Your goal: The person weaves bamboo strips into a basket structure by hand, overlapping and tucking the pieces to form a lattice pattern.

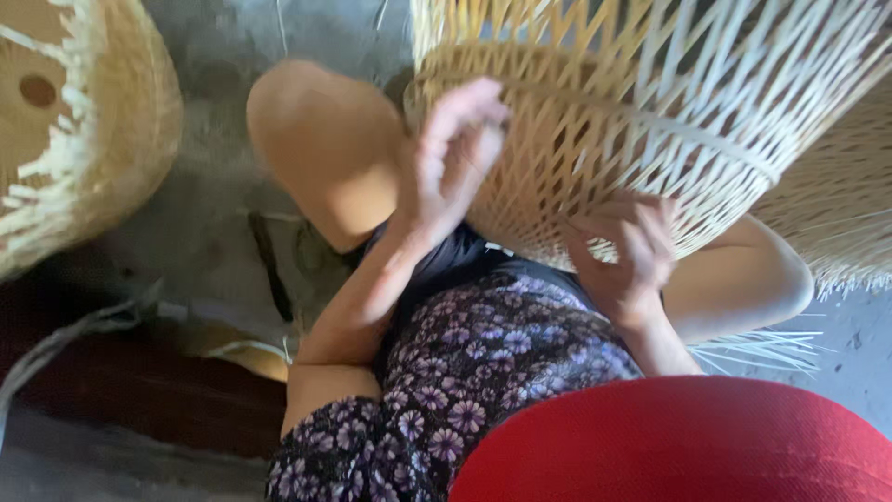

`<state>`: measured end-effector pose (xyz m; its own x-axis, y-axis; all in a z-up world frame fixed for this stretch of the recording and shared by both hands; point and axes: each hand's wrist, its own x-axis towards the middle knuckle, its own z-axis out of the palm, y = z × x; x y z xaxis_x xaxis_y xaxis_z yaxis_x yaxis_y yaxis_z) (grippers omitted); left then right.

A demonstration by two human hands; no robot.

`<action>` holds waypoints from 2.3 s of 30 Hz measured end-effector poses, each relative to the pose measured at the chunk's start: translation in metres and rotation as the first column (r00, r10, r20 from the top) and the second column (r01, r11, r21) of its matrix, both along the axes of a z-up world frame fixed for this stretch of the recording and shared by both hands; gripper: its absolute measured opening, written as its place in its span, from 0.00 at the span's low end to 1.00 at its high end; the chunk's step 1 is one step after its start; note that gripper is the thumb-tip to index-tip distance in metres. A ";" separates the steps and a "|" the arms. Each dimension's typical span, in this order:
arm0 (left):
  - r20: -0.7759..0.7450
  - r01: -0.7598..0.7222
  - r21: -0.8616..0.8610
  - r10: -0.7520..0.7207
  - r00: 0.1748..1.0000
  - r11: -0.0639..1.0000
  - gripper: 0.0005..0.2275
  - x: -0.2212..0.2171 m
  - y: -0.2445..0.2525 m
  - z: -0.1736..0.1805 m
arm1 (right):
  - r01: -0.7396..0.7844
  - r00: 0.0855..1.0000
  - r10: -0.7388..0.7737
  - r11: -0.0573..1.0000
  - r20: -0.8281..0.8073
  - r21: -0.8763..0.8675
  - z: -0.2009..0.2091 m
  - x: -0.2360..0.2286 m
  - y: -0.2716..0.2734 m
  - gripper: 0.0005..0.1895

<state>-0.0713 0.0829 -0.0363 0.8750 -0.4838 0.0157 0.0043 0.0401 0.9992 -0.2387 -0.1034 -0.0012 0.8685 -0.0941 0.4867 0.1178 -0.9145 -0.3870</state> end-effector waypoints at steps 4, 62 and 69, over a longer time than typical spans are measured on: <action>0.296 -0.328 -0.033 0.323 0.899 0.944 0.22 0.065 -0.011 -0.068 | 0.386 0.870 -0.414 0.910 0.269 0.151 -0.032 -0.026 -0.076 0.22; 0.755 0.020 0.235 -0.196 0.626 0.972 0.18 0.029 -0.115 0.045 | -0.075 0.960 0.151 0.950 -0.236 0.304 0.079 0.084 -0.105 0.13; 0.692 -0.023 0.385 -0.272 0.669 0.922 0.17 0.037 -0.128 0.045 | -0.171 0.940 0.332 0.670 -0.085 0.723 0.051 0.067 -0.131 0.18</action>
